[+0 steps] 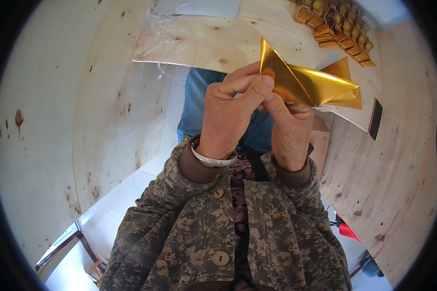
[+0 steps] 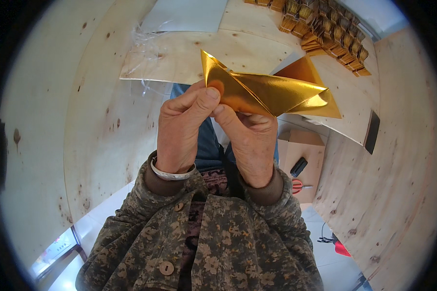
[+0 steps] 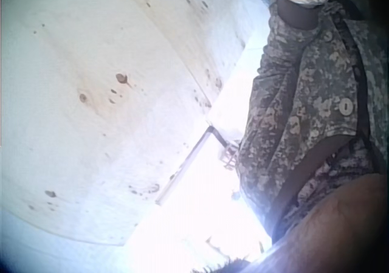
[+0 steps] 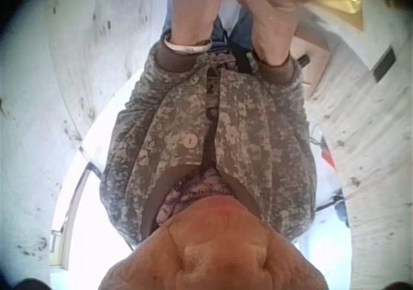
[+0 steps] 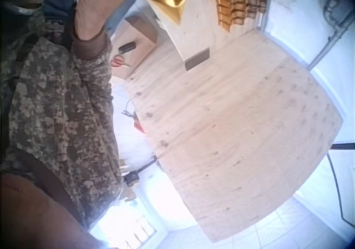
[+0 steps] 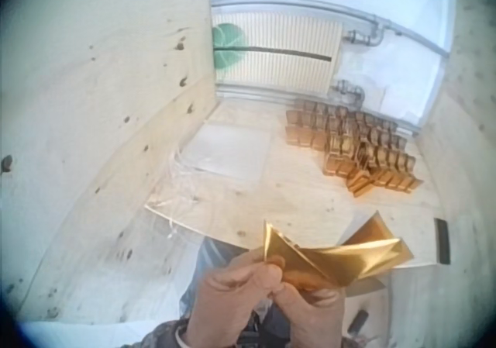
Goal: The person folds a gold-colored sheet of paper into a small, boat-shaped origami object. They press the folds to create sharp creases, then place the finished item on a wooden table next to a stack of similar completed pieces.
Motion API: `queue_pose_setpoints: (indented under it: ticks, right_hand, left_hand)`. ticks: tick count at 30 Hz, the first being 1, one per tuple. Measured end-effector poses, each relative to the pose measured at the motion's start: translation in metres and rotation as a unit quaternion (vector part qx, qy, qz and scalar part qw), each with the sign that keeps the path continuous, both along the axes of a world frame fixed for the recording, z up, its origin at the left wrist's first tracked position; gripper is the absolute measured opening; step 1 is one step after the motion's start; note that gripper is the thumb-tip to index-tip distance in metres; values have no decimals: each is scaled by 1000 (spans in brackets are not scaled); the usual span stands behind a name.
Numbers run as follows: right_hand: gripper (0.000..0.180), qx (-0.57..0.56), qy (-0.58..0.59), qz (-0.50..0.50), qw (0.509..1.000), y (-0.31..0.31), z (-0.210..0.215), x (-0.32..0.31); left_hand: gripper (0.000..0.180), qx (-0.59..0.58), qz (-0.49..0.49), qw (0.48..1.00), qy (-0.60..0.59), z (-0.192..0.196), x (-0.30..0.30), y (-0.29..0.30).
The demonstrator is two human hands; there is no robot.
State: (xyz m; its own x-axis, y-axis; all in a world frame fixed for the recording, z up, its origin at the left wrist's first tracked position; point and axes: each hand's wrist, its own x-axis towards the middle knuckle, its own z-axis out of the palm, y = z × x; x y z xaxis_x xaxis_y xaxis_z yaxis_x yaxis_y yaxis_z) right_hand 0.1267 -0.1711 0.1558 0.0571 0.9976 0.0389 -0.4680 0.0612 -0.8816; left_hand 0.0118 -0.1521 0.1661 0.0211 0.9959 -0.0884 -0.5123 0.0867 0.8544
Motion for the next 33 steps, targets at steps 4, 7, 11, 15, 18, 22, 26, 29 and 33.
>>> queue_pose_setpoints:
  ticks: [4,7,11,15,18,22,26,29,33]
  right_hand:
    - [25,3,1,16,1000,2,-4,3]
    - [28,11,12,24,1000,2,-5,3]
    - [29,6,17,28,999,1,-5,4]
    - [28,14,6,9,1000,1,-5,3]
    - [28,8,-6,-2,1000,-1,-6,3]
    - [29,20,17,-17,1000,-5,-8,-3]
    - [32,42,21,-42,998,-5,-11,-9]
    - [33,50,12,-64,997,-7,-10,-10]
    - [31,40,15,-60,997,-10,-10,-10]
  left_hand:
    - [23,1,-21,999,24,0,-5,-1]
    - [23,0,-28,999,27,1,-6,-2]
    - [23,19,-31,999,37,1,-6,-3]
    - [23,31,-30,996,74,1,-5,-3]
    - [22,25,-13,999,41,-1,-2,-2]
    - [18,24,10,1000,16,-3,1,-2]
    - [24,87,23,992,91,-5,2,1]
    - [23,82,20,994,75,-4,4,1]
    - [23,39,9,998,43,0,3,2]
